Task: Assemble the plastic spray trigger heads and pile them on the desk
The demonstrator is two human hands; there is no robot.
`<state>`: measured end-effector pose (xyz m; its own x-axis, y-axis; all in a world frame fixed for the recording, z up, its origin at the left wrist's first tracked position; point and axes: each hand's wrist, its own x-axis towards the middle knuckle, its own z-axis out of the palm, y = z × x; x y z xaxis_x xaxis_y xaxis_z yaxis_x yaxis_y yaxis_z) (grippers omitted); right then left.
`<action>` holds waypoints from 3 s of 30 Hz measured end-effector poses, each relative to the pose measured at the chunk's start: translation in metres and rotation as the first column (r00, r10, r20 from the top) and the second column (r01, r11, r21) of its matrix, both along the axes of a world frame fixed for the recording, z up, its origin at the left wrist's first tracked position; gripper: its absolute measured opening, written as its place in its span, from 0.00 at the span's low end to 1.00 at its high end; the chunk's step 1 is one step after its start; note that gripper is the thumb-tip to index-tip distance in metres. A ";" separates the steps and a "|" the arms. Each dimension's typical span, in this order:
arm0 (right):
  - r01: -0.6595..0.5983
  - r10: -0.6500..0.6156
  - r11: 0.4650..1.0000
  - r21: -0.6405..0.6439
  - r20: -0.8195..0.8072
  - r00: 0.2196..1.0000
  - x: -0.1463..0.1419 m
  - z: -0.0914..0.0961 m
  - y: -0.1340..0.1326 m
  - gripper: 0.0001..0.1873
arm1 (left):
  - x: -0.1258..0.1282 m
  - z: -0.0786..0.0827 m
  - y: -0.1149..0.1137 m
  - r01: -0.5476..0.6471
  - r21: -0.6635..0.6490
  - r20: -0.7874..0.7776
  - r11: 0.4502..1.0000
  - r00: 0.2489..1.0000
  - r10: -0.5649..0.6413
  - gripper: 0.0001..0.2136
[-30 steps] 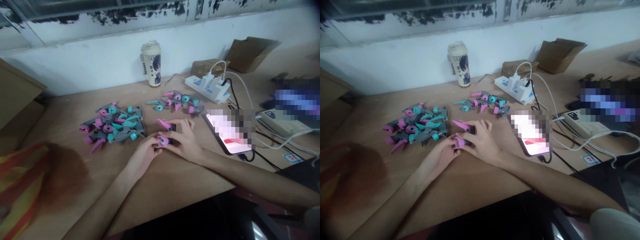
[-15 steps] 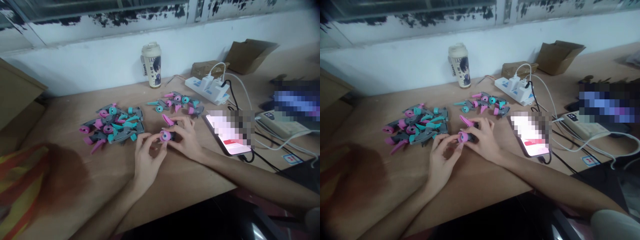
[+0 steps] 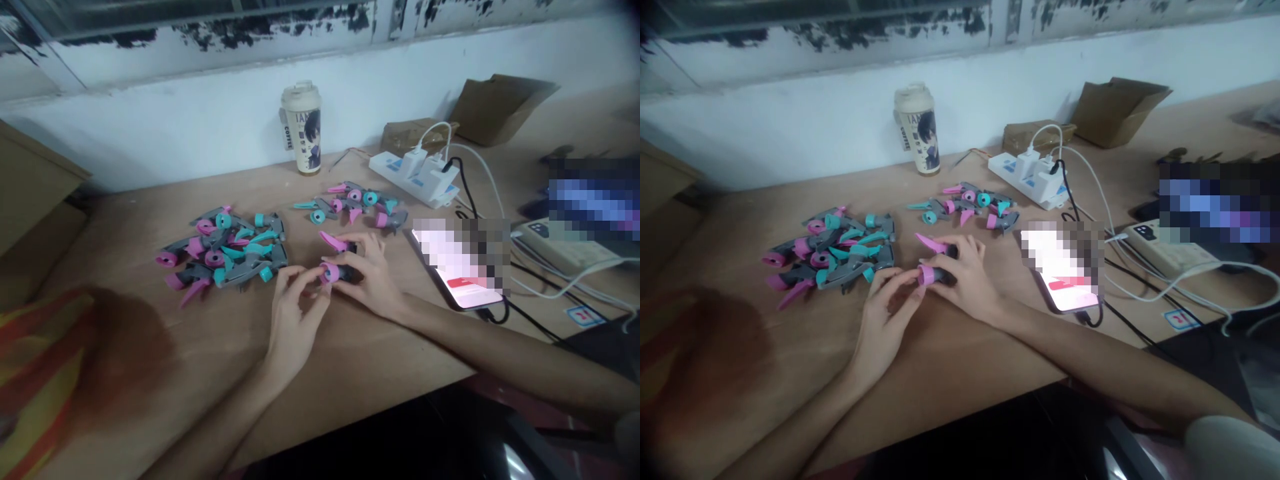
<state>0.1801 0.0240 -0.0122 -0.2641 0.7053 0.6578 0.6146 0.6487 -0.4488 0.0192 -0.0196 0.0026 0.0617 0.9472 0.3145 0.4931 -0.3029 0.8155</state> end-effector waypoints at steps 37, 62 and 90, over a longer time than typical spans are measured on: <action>-0.015 0.017 0.998 -0.058 0.032 0.999 0.000 0.001 0.001 0.13 | -0.002 -0.012 0.003 -0.041 0.087 0.028 0.995 0.999 0.039 0.11; -0.169 0.161 0.964 -0.205 -0.057 0.985 0.003 -0.001 0.009 0.15 | 0.002 -0.008 0.008 -0.131 0.041 0.079 0.991 0.989 0.127 0.07; -0.186 0.198 0.955 -0.232 0.029 0.980 0.002 0.000 0.005 0.16 | -0.019 0.005 0.024 0.180 -0.058 -0.099 0.982 0.978 -0.185 0.04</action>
